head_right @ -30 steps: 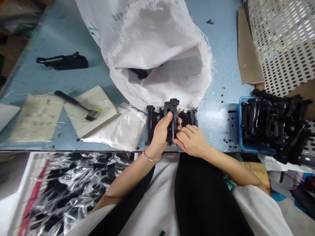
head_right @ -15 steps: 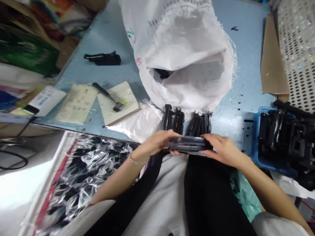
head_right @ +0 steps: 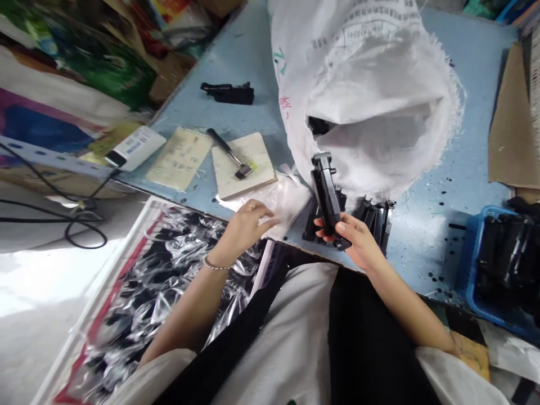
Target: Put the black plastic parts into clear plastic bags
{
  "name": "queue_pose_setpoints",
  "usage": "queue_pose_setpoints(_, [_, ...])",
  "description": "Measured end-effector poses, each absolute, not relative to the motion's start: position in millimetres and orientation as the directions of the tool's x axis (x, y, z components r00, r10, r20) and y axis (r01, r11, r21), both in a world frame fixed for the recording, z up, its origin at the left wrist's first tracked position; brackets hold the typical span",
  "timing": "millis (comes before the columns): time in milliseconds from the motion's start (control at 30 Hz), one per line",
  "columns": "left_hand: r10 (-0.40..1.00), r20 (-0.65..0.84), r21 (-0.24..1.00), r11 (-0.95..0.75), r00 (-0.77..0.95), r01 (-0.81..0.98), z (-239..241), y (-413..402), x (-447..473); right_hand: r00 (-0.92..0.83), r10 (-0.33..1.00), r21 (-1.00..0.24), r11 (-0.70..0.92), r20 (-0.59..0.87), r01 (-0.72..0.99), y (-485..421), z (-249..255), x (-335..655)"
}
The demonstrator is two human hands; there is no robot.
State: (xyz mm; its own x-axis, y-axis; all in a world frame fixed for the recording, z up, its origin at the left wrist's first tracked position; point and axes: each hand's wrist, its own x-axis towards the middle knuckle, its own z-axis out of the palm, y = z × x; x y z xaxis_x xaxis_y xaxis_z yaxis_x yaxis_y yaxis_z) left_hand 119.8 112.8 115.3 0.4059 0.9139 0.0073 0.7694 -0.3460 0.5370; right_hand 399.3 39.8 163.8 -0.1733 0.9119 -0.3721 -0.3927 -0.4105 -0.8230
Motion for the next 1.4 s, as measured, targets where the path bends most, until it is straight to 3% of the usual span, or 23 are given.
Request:
queue_pose_setpoints(100, [0.943, 0.089, 0.573, -0.313, 0.322, 0.758, 112, 112, 132, -0.244, 0.883, -0.76, -0.469, -0.401, -0.449, 46, 161, 385])
queue_pose_setpoints(167, [0.967, 0.048, 0.718, -0.206, 0.249, 0.664, 107, 118, 136, -0.265, 0.869, -0.728, -0.495, -0.417, -0.475, 49, 160, 379])
queue_pose_setpoints(267, [0.987, -0.141, 0.953, 0.114, 0.078, 0.282, 105, 128, 132, -0.277, 0.855, -0.687, -0.518, -0.439, -0.509, 54, 160, 373])
queue_pose_setpoints(367, [0.95, -0.31, 0.942, 0.312, 0.033, -0.124, 109, 128, 126, -0.317, 0.83, -0.638, -0.556, -0.458, -0.533, 60, 161, 364])
queue_pose_setpoints(433, [0.947, -0.32, 0.928, 0.318, 0.018, -0.192, 111, 124, 129, -0.355, 0.814, -0.618, -0.581, -0.461, -0.529, 66, 161, 354])
queue_pose_setpoints(567, [0.975, -0.216, 0.976, 0.217, -0.042, 0.01, 112, 116, 138, -0.44, 0.796, -0.63, -0.601, -0.416, -0.492, 79, 156, 333])
queue_pose_setpoints(667, [0.989, -0.108, 0.989, 0.118, -0.104, 0.095, 111, 114, 135, -0.406, 0.817, -0.642, -0.574, -0.409, -0.508, 87, 151, 331])
queue_pose_setpoints(767, [0.989, 0.104, 0.97, -0.076, -0.109, 0.23, 114, 111, 127, -0.341, 0.833, -0.632, -0.552, -0.435, -0.544, 91, 148, 339])
queue_pose_setpoints(867, [0.926, 0.361, 0.778, -0.366, 0.112, 0.511, 121, 108, 126, -0.338, 0.824, -0.624, -0.566, -0.455, -0.539, 92, 148, 346])
queue_pose_setpoints(933, [0.871, 0.436, 0.61, -0.47, 0.225, 0.639, 125, 107, 128, -0.323, 0.828, -0.633, -0.56, -0.459, -0.535, 91, 150, 349])
queue_pose_setpoints(1033, [0.853, 0.454, 0.478, -0.477, 0.257, 0.738, 131, 106, 127, -0.269, 0.845, -0.655, -0.529, -0.462, -0.539, 90, 150, 352])
queue_pose_setpoints(1167, [0.843, 0.315, 0.383, -0.533, 0.436, 0.754, 140, 106, 118, -0.196, 0.855, -0.679, -0.504, -0.48, -0.534, 93, 147, 356])
queue_pose_setpoints(1300, [0.875, 0.232, 0.459, -0.484, 0.425, 0.745, 149, 107, 117, -0.136, 0.872, -0.712, -0.465, -0.47, -0.525, 88, 155, 367])
queue_pose_setpoints(1400, [0.903, 0.223, 0.537, -0.427, 0.366, 0.728, 147, 109, 126, -0.264, 0.854, -0.68, -0.517, -0.447, -0.52, 64, 171, 379])
